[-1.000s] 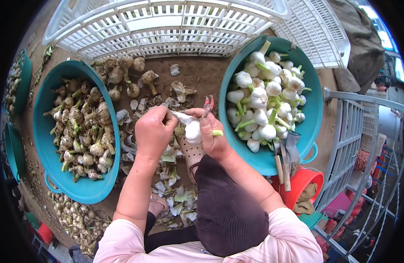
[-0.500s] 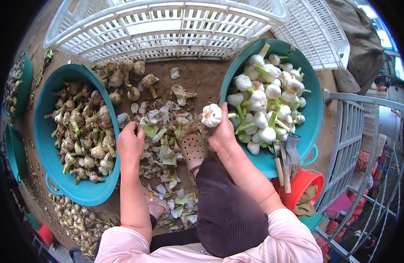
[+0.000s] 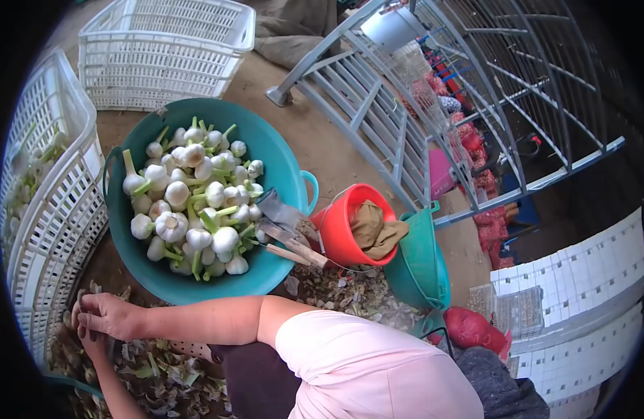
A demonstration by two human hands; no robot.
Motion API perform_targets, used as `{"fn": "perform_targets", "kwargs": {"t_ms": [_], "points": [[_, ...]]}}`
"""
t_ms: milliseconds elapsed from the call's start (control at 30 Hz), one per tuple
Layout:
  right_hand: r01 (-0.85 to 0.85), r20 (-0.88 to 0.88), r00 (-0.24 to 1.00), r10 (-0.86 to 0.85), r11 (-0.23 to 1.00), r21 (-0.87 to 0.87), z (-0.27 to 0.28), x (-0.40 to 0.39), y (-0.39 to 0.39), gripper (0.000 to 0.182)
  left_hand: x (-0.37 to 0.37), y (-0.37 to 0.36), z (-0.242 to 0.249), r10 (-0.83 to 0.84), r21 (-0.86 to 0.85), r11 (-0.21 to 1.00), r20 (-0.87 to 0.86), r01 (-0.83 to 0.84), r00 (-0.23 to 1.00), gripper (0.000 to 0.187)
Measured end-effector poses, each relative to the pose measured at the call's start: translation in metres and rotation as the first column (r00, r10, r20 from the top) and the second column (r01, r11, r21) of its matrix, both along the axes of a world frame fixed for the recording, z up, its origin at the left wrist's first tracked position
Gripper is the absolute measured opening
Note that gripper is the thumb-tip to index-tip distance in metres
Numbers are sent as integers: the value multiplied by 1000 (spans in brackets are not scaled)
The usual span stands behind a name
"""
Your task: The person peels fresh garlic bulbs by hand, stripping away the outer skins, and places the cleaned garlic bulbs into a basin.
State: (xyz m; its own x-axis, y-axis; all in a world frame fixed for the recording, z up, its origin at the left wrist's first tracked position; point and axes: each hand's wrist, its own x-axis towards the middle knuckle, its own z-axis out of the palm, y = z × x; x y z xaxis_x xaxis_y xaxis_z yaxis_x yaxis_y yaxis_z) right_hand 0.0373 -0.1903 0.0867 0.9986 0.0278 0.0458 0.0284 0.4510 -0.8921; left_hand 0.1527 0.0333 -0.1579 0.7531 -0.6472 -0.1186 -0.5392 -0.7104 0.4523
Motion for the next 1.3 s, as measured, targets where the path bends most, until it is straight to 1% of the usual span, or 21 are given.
{"fn": "perform_targets", "kwargs": {"t_ms": [33,100,133,167,233,300,367,433,533,633,700,800,900,967,1000,1100,1133,1167,1200,1233,1300], "points": [[113,90,991,-100,983,-142,-34,-5,2,24,-15,-16,37,53,-95,993,-237,-77,970,43],[150,-145,979,-142,988,41,-55,-20,-9,20,-28,-19,16,426,-45,881,-360,-471,830,40],[215,-172,956,-240,965,-149,-64,-25,-14,17,-34,-15,-10,395,-265,735,-581,-624,712,44],[209,-164,959,-232,967,-145,-67,-27,-14,17,-66,-47,61,213,-214,506,-908,-835,361,47],[275,-206,929,-307,946,-169,-71,-31,-13,15,-106,-60,76,73,-330,430,-915,-840,397,51],[269,-156,944,-291,952,-146,-78,-33,-4,18,-150,-109,146,-22,-305,173,-952,-936,306,56],[234,-175,951,-255,963,-133,-72,-37,1,21,-163,-102,128,-187,-276,224,-953,-934,237,62],[204,-161,961,-223,971,-128,-65,-39,3,21,-173,-97,125,-56,-459,220,-887,-861,459,61],[228,-166,953,-252,962,-152,-64,-40,16,20,-178,-119,171,148,-605,173,-764,-777,628,58],[297,-181,930,-321,944,-146,-65,-41,22,21,-178,-110,167,177,-666,210,-694,-716,698,52],[225,-327,927,-183,970,95,-54,-42,21,20,-180,-103,160,276,-618,214,-705,-756,654,52],[299,-435,883,-178,926,228,-42,-40,27,20,-181,-108,200,397,-686,218,-588,-694,705,52],[408,-554,820,-141,823,395,-59,-30,15,22,-191,-100,190,322,-741,3,-635,-672,702,62],[307,-570,819,-75,896,322,-59,-34,16,26,-185,-107,190,306,-743,-90,-654,-663,692,62],[205,-590,807,-33,952,227,-55,-40,8,29,-184,-106,194,342,-774,23,-589,-633,732,59],[-18,-554,746,369,844,537,-39,-52,5,49,-175,-97,186,373,-764,345,-422,-546,826,59],[-111,-430,779,457,775,622,-52,-54,4,50,-161,-141,179,209,-808,349,-428,-475,880,67],[-12,-502,803,322,851,526,-44,-57,-16,48,-168,-113,179,239,-787,387,-418,-481,876,75],[-75,-461,806,370,837,541,-59,-50,10,46,-167,-75,183,311,-727,493,-366,-478,877,76],[-93,-461,812,358,859,504,-54,-49,10,45,-164,-80,198,354,-780,390,-364,-489,862,75],[-189,-502,824,262,963,192,-50,-50,7,47,-159,-67,225,585,-656,599,-33,-460,810,71]]}}
